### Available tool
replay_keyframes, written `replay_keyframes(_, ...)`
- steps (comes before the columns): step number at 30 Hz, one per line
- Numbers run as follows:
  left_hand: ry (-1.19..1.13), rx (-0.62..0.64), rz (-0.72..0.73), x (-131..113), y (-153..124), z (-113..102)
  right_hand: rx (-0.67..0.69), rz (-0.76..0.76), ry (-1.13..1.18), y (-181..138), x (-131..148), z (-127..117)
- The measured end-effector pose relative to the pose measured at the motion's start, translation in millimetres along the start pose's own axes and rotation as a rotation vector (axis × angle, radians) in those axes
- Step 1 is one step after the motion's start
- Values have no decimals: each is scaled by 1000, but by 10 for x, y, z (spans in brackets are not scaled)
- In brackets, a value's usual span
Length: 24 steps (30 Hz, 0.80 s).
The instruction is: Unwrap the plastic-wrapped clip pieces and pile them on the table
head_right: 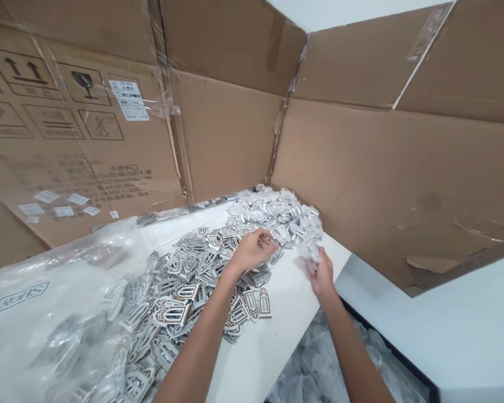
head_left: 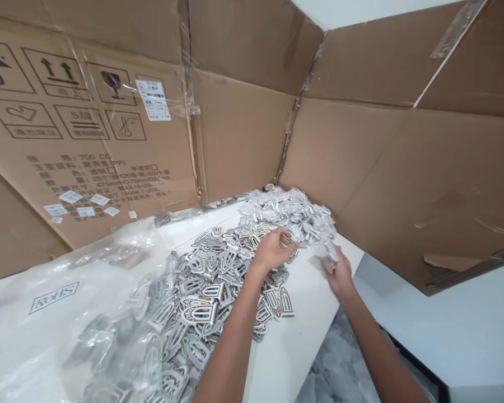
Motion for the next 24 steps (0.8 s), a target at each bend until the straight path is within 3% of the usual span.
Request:
replay_keyframes(4, 189, 229, 217, -199, -161, 289, 125, 154, -23, -611, -135, 601)
replay_keyframes(8, 322, 213, 231, -225, -191, 392, 179, 160, 54, -774, -142, 870)
replay_keyframes(15, 202, 0, 200, -284, -101, 133, 301, 147, 99, -727, -113, 926)
replay_keyframes(21, 42, -101, 165, -254, -37, -44, 387, 147, 148, -762, -73, 1023)
replay_keyframes(24, 10, -197, 113, -198, -15, -148, 252, 3, 15, -577, -45, 851)
Point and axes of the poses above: each hand's wrist, its own y-axis towards the middle knuckle, its own z-axis out of the palm, x = y × z, the point moved 8 cm from there along y, towards the middle knuckle, and after that the axes turned 9 degrees about -z, right-handed, at the moved point
